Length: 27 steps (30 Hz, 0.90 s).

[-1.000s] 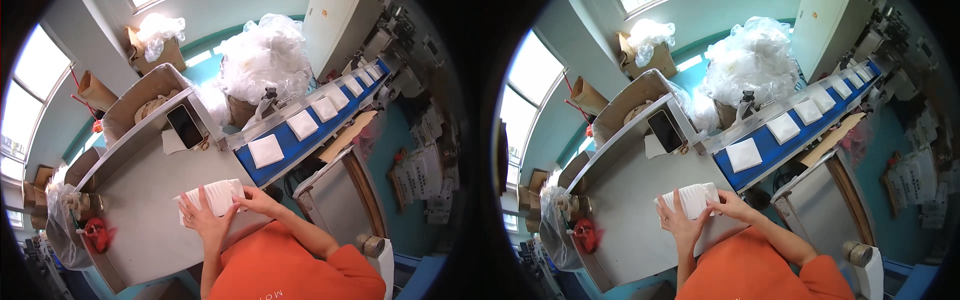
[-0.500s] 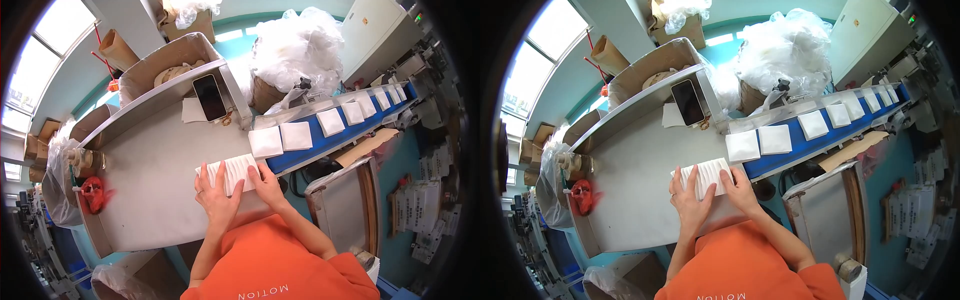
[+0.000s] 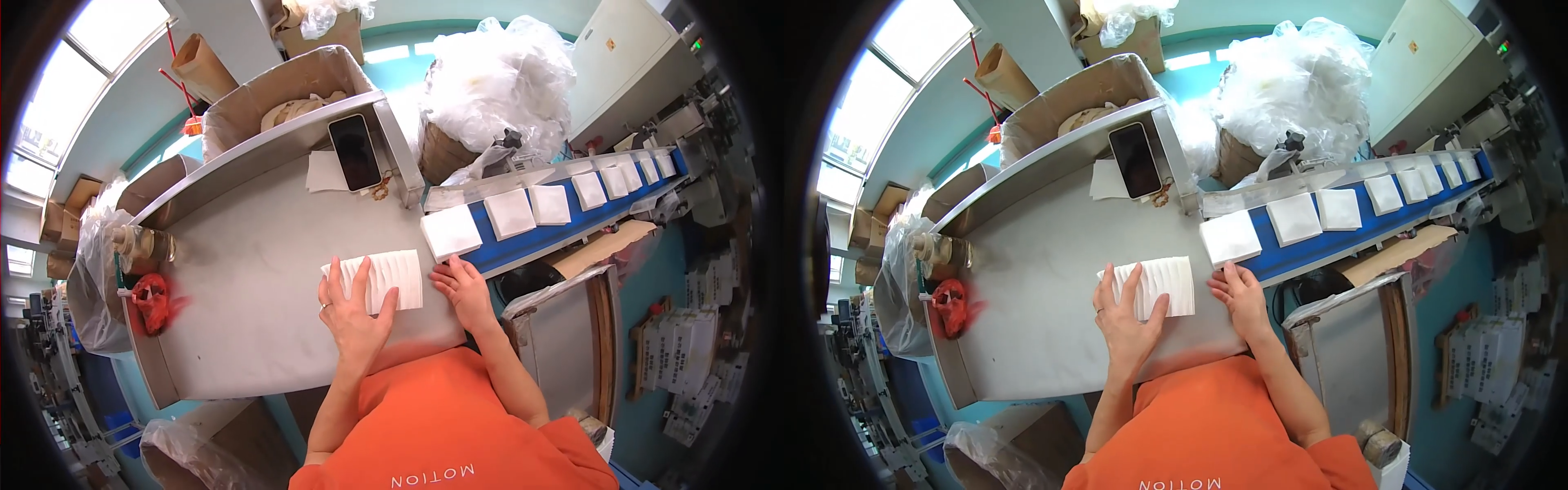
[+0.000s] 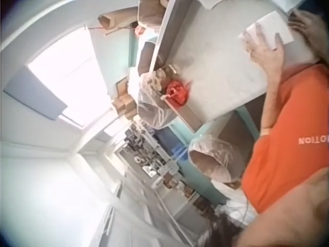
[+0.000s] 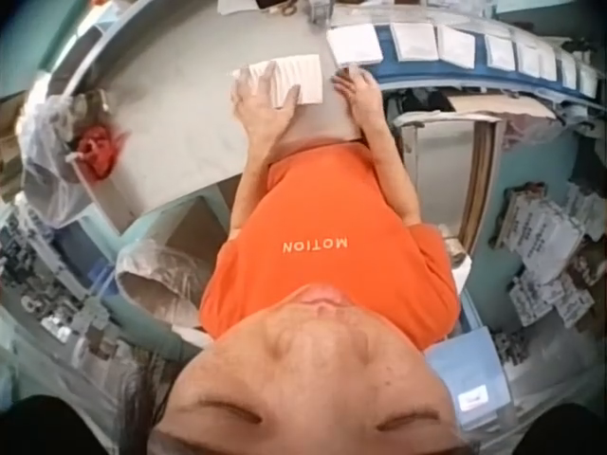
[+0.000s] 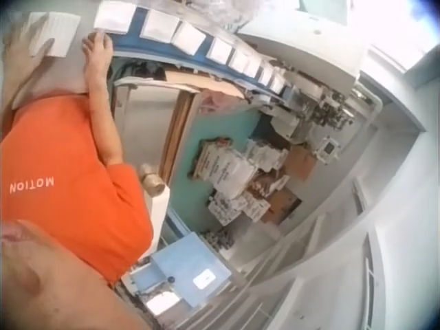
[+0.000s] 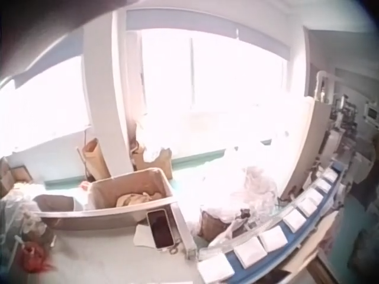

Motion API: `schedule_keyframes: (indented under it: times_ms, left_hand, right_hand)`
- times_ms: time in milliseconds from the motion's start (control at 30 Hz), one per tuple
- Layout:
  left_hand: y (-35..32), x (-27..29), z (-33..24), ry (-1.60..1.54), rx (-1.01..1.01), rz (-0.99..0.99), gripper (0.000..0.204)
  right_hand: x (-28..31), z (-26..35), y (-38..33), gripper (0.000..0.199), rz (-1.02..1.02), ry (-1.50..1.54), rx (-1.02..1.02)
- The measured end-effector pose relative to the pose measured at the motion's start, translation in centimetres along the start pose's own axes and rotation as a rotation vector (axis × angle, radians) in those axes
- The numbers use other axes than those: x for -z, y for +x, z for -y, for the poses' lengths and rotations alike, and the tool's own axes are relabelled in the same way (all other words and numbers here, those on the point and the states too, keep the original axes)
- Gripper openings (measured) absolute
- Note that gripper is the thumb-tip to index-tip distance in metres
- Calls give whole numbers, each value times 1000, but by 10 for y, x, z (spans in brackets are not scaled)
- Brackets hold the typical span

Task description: Packing pleated paper filters into small white boxes on a conveyor belt.

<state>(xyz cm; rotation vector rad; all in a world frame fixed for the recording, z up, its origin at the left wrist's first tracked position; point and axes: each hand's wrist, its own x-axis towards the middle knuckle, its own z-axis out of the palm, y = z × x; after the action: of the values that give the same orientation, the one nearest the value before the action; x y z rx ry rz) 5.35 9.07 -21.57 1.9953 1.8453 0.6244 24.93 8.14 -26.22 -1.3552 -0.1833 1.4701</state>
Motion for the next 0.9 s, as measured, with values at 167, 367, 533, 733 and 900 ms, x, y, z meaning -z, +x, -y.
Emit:
schedule_keyframes:
  times_ms: [167,367,533,733,900]
  left_hand:
    - [-4,-7,-15,-14,-62,-18,78]
    - [-2,2,-16,137,-24,-49,80]
    - [-2,-1,-7,86,-10,-39,76]
    - [-6,-6,-12,-59,-104,21,73]
    - [-8,-2,-20,104,-26,-15,75]
  right_hand:
    - [-30,-9,-20,42,171,-595,342]
    - [-6,-8,-16,31,280,-57,-201]
    - [-2,-8,-6,30,4,67,-5]
    - [-31,-4,-20,44,219,-573,299]
    - [-18,-1,-20,32,265,26,-210]
